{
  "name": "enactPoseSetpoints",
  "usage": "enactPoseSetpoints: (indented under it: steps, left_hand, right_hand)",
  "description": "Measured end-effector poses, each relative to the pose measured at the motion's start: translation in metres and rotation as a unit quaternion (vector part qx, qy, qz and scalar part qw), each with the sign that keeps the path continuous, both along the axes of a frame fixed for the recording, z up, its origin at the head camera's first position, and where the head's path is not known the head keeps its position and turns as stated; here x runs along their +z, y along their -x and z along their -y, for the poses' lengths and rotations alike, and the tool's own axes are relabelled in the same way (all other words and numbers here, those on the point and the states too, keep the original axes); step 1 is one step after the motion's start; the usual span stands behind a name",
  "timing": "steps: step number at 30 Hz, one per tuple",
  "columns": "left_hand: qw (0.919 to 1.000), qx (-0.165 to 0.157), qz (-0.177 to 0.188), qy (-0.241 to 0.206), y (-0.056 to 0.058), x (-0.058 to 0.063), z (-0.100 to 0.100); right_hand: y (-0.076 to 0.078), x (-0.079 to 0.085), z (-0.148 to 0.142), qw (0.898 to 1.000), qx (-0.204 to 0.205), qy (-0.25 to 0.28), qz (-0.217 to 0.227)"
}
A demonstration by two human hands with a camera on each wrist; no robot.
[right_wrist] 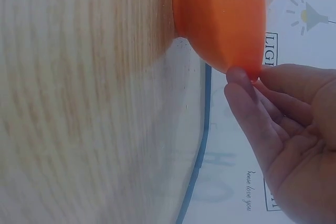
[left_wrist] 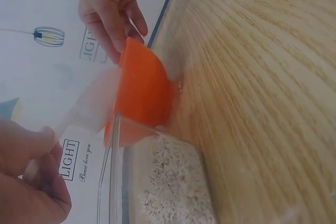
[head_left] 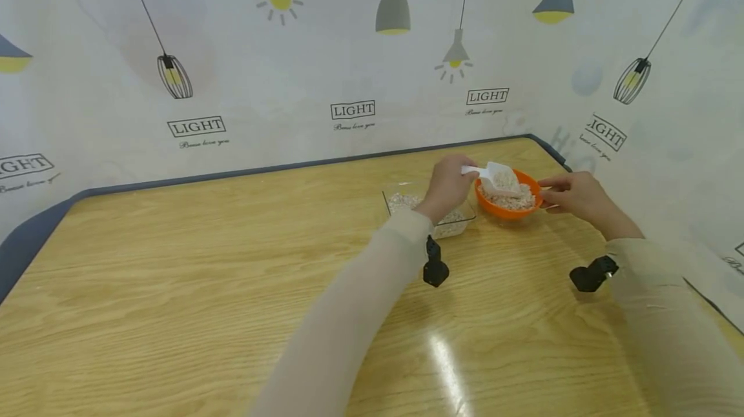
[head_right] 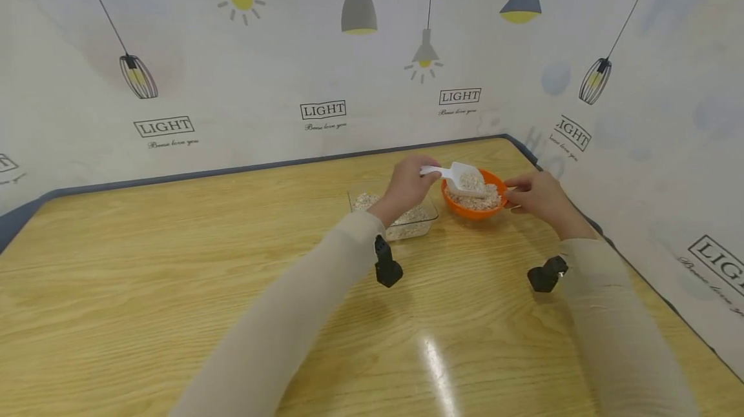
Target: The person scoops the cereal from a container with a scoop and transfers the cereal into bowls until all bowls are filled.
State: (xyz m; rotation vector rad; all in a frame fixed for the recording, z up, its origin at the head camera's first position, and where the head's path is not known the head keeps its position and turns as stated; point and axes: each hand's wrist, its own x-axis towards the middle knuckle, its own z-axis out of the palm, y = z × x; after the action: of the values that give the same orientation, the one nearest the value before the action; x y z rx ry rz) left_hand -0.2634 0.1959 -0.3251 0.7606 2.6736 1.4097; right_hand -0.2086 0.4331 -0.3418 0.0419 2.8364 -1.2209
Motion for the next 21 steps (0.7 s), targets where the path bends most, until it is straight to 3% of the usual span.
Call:
enactPoseSetpoints:
  steps: [9, 21]
  left_hand:
    - [0.9970, -0.013, -0.062, 0.046, 0.0005, 0.0015, -0.0023]
    - [0.9960, 0.000, -0.077, 0.045, -0.0010, 0.0019, -0.0014]
  right_hand:
    - [-0.0014, 0.0002, 0.0009, 1.000, 0.002, -0.005, -0.005]
    - [-0.0047, 0.0009, 0.0025, 1.000, 0.002, 0.001, -0.017]
